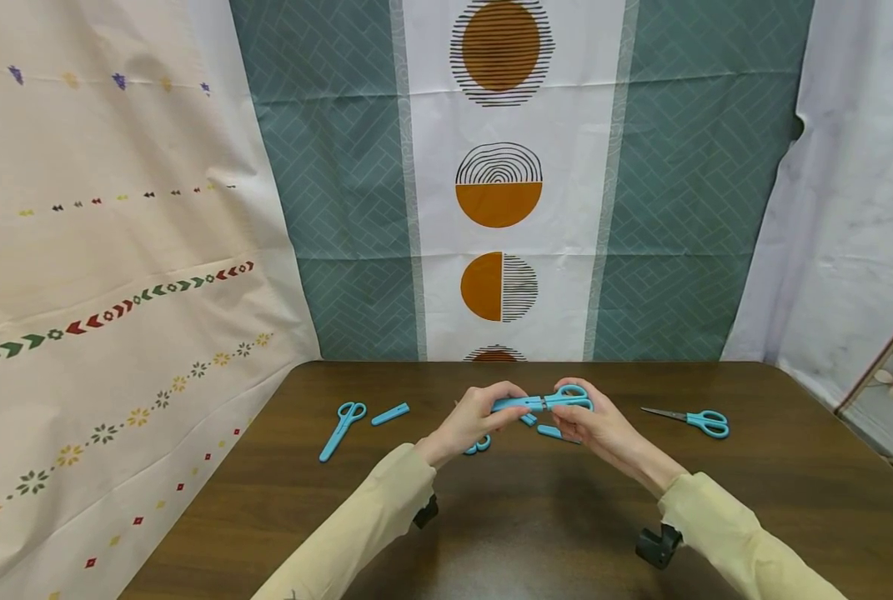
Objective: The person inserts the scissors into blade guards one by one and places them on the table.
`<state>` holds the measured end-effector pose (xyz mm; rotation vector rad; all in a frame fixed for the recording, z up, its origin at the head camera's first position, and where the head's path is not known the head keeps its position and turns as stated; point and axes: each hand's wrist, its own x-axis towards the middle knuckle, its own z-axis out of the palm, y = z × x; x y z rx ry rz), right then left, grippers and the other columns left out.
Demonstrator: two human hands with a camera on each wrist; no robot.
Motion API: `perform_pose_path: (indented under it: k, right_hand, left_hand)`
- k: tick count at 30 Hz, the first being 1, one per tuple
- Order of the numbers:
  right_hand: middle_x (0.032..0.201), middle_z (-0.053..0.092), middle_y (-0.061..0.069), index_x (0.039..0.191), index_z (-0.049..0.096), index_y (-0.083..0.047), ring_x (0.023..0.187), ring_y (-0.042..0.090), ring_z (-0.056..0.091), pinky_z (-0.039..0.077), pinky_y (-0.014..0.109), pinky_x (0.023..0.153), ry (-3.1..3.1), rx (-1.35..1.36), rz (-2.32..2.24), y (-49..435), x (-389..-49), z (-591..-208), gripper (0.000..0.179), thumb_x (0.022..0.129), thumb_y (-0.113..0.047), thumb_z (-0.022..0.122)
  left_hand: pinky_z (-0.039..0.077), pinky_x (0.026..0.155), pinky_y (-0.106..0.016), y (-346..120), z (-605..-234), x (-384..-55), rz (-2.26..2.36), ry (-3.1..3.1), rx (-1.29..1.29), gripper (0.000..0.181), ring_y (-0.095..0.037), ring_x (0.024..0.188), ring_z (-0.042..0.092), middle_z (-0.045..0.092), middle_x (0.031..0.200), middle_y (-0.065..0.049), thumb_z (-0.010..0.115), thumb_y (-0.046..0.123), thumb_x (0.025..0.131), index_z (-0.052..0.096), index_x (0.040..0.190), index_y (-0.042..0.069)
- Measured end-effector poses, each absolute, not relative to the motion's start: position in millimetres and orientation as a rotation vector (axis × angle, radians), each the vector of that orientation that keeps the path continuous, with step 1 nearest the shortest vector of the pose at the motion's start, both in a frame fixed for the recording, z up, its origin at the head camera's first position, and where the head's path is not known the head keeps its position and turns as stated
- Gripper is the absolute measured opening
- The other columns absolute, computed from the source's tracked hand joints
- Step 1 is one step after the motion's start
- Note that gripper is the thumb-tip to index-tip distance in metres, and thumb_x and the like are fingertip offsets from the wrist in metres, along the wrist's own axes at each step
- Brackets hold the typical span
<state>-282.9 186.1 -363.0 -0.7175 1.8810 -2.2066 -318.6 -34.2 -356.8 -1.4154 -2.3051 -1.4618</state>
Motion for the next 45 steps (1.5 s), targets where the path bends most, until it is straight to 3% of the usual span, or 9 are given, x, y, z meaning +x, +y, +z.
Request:
perform_pose_path:
  k: [3, 9, 15, 24, 31, 37, 45]
  right_hand:
    - [0.077, 0.044, 0.004, 0.113, 0.033, -0.003, 0.062, 0.014, 0.039, 0.035, 0.026, 0.06, 1.868, -0.728, -2.209, 184.8, -282.9, -362.6, 0.026, 0.094, -0.008, 0.049]
    - [0.078, 0.046, 0.005, 0.114, 0.032, -0.003, 0.063, 0.014, 0.039, 0.035, 0.027, 0.061, 1.857, -0.732, -2.219, 183.8, -283.6, -362.5, 0.026, 0.095, -0.009, 0.048]
    - [0.079, 0.044, 0.006, 0.115, 0.029, -0.002, 0.065, 0.015, 0.04, 0.037, 0.028, 0.064, 1.853, -0.74, -2.224, 182.9, -283.1, -365.7, 0.027, 0.095, -0.007, 0.047]
    - [0.081, 0.044, 0.008, 0.118, 0.024, -0.002, 0.067, 0.016, 0.04, 0.037, 0.027, 0.063, 1.854, -0.796, -2.227, 180.5, -284.4, -368.8, 0.032, 0.095, -0.006, 0.046]
    - [0.081, 0.043, 0.009, 0.119, 0.024, -0.003, 0.068, 0.016, 0.043, 0.042, 0.028, 0.068, 1.854, -0.75, -2.222, 177.8, -285.4, -370.0, 0.036, 0.094, -0.006, 0.049]
    - [0.082, 0.044, 0.009, 0.121, 0.023, -0.004, 0.069, 0.016, 0.044, 0.043, 0.028, 0.069, 1.832, -0.749, -2.214, 177.1, -285.2, -370.8, 0.037, 0.094, -0.005, 0.048]
    - [0.08, 0.045, 0.009, 0.12, 0.024, -0.002, 0.067, 0.015, 0.043, 0.039, 0.024, 0.062, 1.801, -0.846, -2.194, 179.5, -284.6, -369.8, 0.034, 0.094, -0.003, 0.047]
  left_hand:
    - [0.036, 0.048, -0.023, -32.8, -355.6, -317.9, -1.455, -2.285, -1.444, 0.013, -0.01, 0.049, 0.04, 0.05, 0.062, -0.015, 0.057, 0.013, 0.09, 0.057, 0.1, 0.005]
    - [0.035, 0.046, -0.023, -31.3, -353.7, -318.8, -1.445, -2.257, -1.459, 0.012, -0.011, 0.047, 0.038, 0.046, 0.059, 0.0, 0.058, 0.012, 0.089, 0.057, 0.099, 0.005]
    - [0.038, 0.05, -0.022, -30.2, -356.5, -318.9, -1.409, -2.274, -1.446, 0.012, -0.009, 0.05, 0.04, 0.05, 0.063, 0.005, 0.058, 0.012, 0.089, 0.057, 0.099, 0.005]
    - [0.038, 0.051, -0.022, -32.1, -334.8, -298.5, -1.375, -2.259, -1.42, 0.009, -0.008, 0.052, 0.04, 0.05, 0.064, 0.002, 0.058, 0.001, 0.087, 0.057, 0.096, -0.003]
    - [0.035, 0.049, -0.022, -31.5, -360.8, -318.2, -1.391, -2.282, -1.312, 0.014, -0.008, 0.05, 0.039, 0.049, 0.061, 0.004, 0.06, 0.012, 0.088, 0.06, 0.098, 0.003]
    - [0.032, 0.047, -0.024, -34.3, -366.3, -322.1, -1.409, -2.245, -1.326, 0.019, -0.01, 0.048, 0.036, 0.048, 0.058, -0.01, 0.057, 0.021, 0.09, 0.06, 0.1, 0.006]
    - [0.034, 0.05, -0.023, -35.8, -361.3, -318.1, -1.375, -2.274, -1.339, 0.015, -0.008, 0.052, 0.04, 0.05, 0.061, 0.006, 0.06, 0.015, 0.088, 0.06, 0.099, 0.006]
